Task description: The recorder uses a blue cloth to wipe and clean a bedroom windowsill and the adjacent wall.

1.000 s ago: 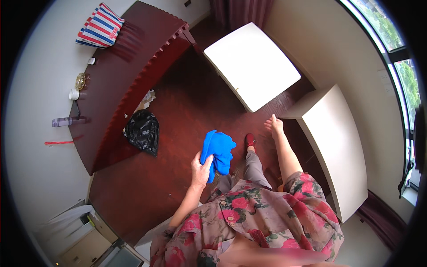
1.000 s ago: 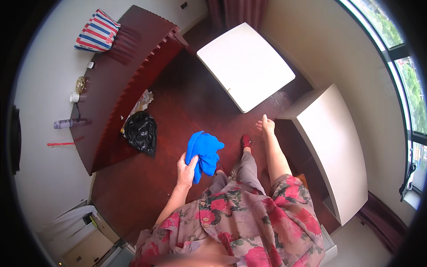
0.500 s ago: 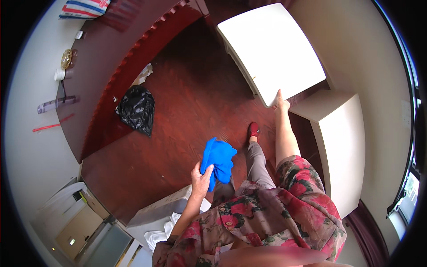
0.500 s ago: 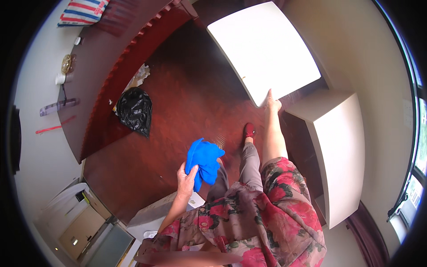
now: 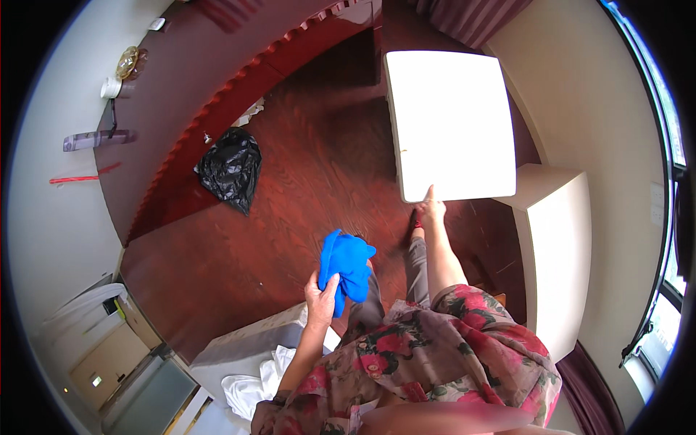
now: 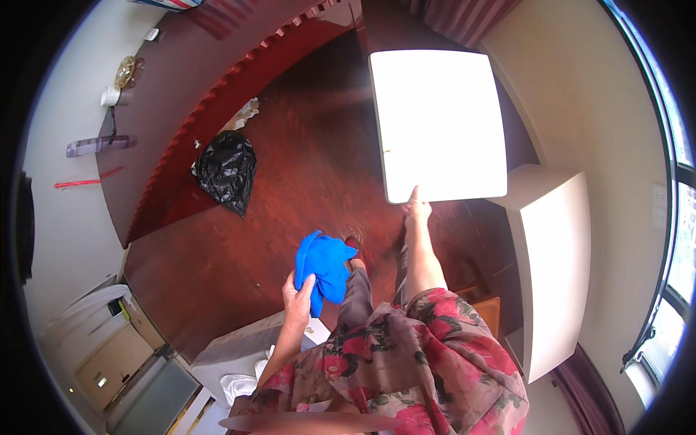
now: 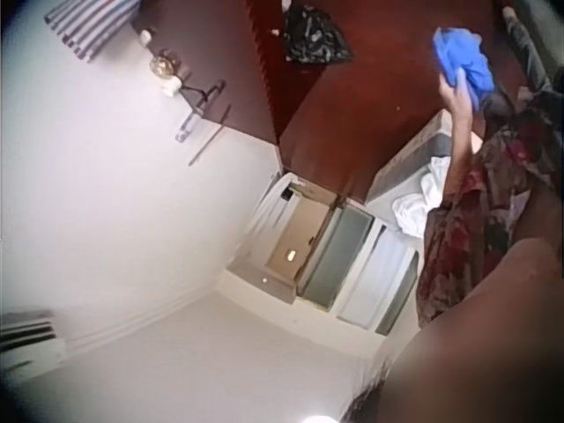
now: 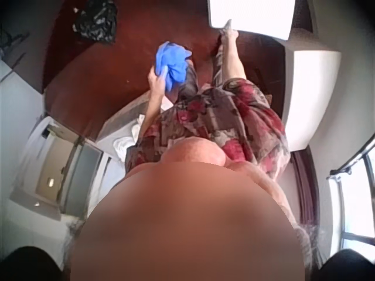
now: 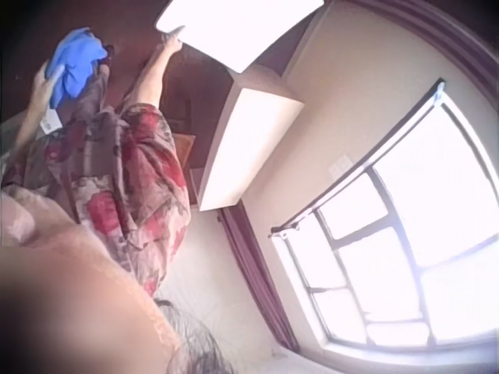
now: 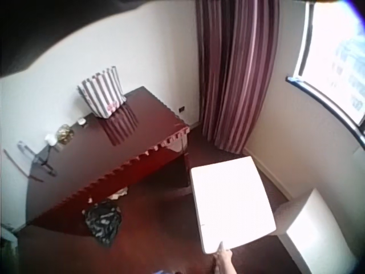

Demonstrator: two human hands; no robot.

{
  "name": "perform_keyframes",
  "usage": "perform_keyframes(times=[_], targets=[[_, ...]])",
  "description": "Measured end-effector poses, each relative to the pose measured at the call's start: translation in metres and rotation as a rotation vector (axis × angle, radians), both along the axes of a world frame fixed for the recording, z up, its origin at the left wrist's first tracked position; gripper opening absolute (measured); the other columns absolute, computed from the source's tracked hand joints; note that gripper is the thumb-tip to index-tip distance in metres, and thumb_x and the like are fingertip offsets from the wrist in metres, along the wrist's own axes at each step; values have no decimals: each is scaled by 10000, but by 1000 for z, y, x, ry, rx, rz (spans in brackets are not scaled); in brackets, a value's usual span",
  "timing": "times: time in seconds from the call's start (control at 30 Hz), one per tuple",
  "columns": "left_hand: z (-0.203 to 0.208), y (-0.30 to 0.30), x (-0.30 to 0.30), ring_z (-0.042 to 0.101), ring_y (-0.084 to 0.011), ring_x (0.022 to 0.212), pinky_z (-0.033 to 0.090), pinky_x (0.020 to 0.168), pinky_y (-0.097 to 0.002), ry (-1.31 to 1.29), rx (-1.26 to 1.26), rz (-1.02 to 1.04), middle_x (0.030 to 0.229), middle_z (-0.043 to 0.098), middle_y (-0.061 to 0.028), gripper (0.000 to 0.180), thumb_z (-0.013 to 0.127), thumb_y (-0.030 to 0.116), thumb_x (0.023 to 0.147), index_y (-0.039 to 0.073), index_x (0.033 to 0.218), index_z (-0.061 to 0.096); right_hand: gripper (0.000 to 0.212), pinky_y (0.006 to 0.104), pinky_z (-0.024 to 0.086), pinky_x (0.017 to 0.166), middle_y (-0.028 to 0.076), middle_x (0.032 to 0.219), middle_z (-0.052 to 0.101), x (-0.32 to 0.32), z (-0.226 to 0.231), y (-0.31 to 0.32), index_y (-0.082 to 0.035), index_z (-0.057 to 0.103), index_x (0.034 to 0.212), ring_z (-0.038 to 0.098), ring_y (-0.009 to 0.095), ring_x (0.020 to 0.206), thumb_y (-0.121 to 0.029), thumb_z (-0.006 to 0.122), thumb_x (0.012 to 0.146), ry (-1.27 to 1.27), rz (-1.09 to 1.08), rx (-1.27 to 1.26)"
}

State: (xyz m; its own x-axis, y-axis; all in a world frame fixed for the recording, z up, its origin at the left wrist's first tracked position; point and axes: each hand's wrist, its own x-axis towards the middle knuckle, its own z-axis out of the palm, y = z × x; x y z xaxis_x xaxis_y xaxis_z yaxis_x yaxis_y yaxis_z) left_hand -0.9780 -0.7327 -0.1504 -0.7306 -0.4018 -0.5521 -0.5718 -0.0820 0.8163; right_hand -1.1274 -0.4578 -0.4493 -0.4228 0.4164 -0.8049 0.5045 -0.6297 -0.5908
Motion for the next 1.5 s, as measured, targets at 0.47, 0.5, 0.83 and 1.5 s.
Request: perform_keyframes(times=[0.47, 0.5, 0.83, 1.5], targets=[[-18, -82, 59, 592, -100, 861, 501, 803, -281, -27, -115, 67, 983, 684, -44, 217, 679, 107, 952, -29, 1119, 651, 657, 537, 480, 1025, 140, 1381, 540, 1, 32, -257, -80, 445, 1409, 522, 354, 1266, -395, 736, 910, -2, -376, -459], [-20, -89, 62, 592, -100, 861, 501, 803, -281, -32, -119, 65, 983, 684, -44, 217, 679, 107, 952, -29, 1119, 651, 620, 514, 499, 1007, 139, 1378, 545, -1, 39, -274, -70, 455, 1392, 574, 336, 1210, -393, 713, 929, 44, -369, -486], [-18, -55, 16, 586, -100, 873, 496, 816, -288, 50, -2, 22, 999, 682, -45, 227, 677, 131, 959, -26, 1120, 646, 464, 369, 605, 720, 167, 1111, 698, -39, 108, -208, -8, 532, 1320, 720, 237, 851, -341, 600, 1004, 284, 905, -350], [68, 244, -145, 605, -98, 889, 504, 830, -272, 265, 146, -301, 1021, 678, -31, 242, 691, 127, 952, -3, 1152, 652, 675, 355, 524, 901, 128, 1175, 634, -28, 329, 176, 9, 455, 1435, 629, 203, 1055, -512, 532, 1014, 604, 1127, -104]])
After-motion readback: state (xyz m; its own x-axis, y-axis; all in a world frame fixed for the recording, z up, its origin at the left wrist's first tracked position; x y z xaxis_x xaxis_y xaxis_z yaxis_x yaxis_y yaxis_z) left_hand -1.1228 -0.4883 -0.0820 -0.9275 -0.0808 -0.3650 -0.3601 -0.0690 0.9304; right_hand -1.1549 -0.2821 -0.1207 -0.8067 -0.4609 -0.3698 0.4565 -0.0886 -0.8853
